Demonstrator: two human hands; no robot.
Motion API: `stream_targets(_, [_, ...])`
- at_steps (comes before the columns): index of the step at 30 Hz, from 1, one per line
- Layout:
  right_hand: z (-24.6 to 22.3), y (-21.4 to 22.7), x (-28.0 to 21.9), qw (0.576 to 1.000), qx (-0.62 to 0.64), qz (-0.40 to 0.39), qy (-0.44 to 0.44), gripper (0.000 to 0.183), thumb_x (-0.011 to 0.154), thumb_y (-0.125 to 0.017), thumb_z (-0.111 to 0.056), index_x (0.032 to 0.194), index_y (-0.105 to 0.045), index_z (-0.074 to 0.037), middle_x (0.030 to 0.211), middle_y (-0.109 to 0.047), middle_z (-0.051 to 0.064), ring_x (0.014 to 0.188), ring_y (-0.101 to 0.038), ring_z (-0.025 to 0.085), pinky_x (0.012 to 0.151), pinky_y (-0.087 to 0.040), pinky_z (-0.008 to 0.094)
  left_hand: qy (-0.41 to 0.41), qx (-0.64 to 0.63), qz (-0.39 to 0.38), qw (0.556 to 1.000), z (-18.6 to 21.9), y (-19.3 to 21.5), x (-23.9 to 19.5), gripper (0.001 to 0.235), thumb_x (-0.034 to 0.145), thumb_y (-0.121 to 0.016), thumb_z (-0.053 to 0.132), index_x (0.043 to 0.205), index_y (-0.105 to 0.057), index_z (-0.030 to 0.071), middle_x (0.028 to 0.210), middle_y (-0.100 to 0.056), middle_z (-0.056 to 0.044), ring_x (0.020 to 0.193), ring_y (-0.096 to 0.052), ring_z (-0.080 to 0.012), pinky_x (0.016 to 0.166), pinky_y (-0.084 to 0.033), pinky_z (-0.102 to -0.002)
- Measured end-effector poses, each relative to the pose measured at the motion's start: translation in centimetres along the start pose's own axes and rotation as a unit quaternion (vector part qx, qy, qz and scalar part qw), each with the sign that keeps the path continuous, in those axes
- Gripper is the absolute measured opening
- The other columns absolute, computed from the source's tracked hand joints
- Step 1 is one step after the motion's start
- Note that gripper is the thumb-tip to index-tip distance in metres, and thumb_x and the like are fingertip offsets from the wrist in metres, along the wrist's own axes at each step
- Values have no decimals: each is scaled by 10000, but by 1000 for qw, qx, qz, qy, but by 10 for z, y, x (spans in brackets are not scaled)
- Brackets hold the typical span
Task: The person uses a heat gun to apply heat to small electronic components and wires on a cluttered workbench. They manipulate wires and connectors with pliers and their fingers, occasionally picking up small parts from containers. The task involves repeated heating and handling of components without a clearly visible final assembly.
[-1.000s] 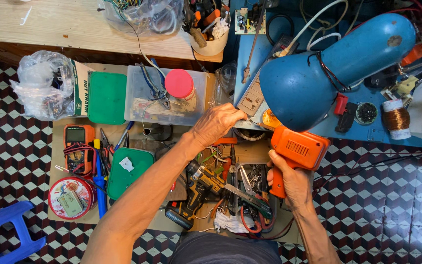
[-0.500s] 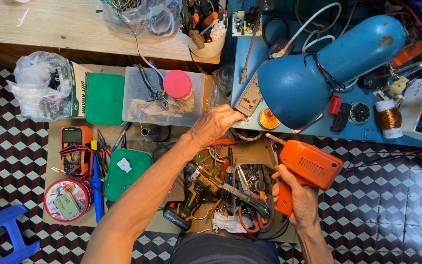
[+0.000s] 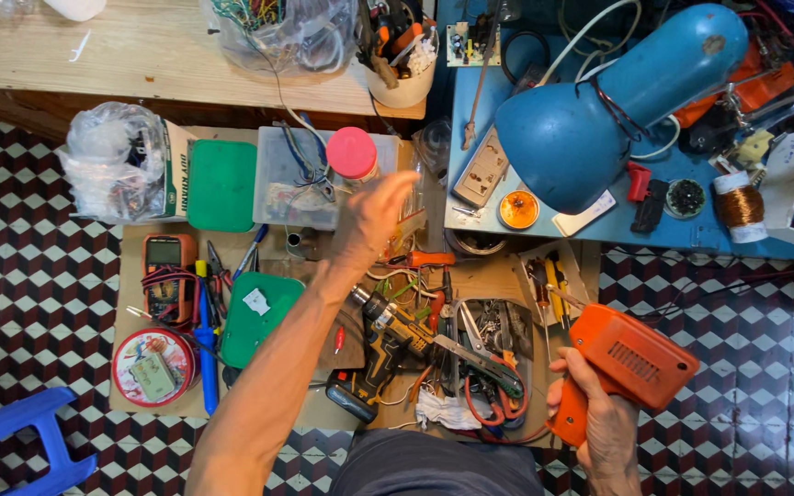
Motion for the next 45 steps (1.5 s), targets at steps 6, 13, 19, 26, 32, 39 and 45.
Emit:
stream_targets(6, [16, 15, -15, 999, -14, 40, -6, 253, 926, -692, -156, 1101, -649, 21, 855, -673, 154, 565, -632, 184, 444, -536, 337, 342, -21, 31, 939, -74, 30, -67, 261, 1043, -640, 307, 964, -731, 75, 847, -794, -113, 767, -787, -245, 692, -580, -367])
stream_targets(13, [46, 33, -41, 991, -54, 99, -65, 313, 984, -671, -250, 1128, -648, 27, 653, -586, 145, 500, -546, 210, 432, -480, 339, 289, 32, 25, 956, -98, -21, -114, 238, 953, -620, 240, 1071, -747, 77, 902, -725, -211, 823, -742, -359, 679, -559, -415])
stream_targets(19, [59, 40, -54, 986, -81, 120, -78, 294, 973, -665, -224, 1156, -640, 5, 695, -623, 102, 523, -570, 193, 451, -497, 330, 367, 69, -68, 925, -93, -18, -138, 205, 966, -704, 268, 970, -733, 65, 799, -708, -147, 732, -705, -324, 658, -513, -430])
stream_targets(26, [69, 27, -51, 987, -134, 80, 30, 271, 958, -716, -67, 1184, -633, 57, 744, -639, 159, 565, -606, 197, 522, -524, 318, 100, 82, -103, 986, -45, -62, -165, 230, 805, -744, 64, 1034, -729, 52, 977, -687, -117, 931, -642, -316, 830, -505, -428])
stream_targets(32, [77, 39, -53, 978, -164, 58, 112, 407, 925, -722, -85, 1288, -563, 8, 840, -660, 140, 622, -637, 180, 568, -562, 310, 91, 88, -159, 979, -17, -95, -183, 148, 875, -723, 76, 1023, -709, 69, 933, -688, -104, 859, -636, -271, 806, -485, -420])
stream_targets(39, [73, 61, -47, 957, -211, -31, 198, 580, 888, -729, -107, 1410, -483, -49, 952, -685, 118, 688, -673, 159, 621, -606, 301, 141, 7, -155, 978, 67, -99, -246, 172, 957, -711, 234, 922, -734, 67, 881, -704, -101, 814, -664, -291, 767, -482, -415])
stream_targets(45, [59, 65, -52, 958, -188, -118, 180, 538, 887, -728, -147, 1376, -521, -55, 984, -693, 84, 740, -694, 130, 636, -629, 292, 328, 47, -138, 933, 82, -60, -321, 378, 950, -705, 372, 771, -748, 41, 800, -696, -180, 729, -666, -389, 640, -491, -478])
Point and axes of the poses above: each hand's wrist, its own x-axis towards the middle knuckle, its own y-axis out of the back of the hand, z = x × y, the point moved 5 cm from there along x, towards the middle knuckle
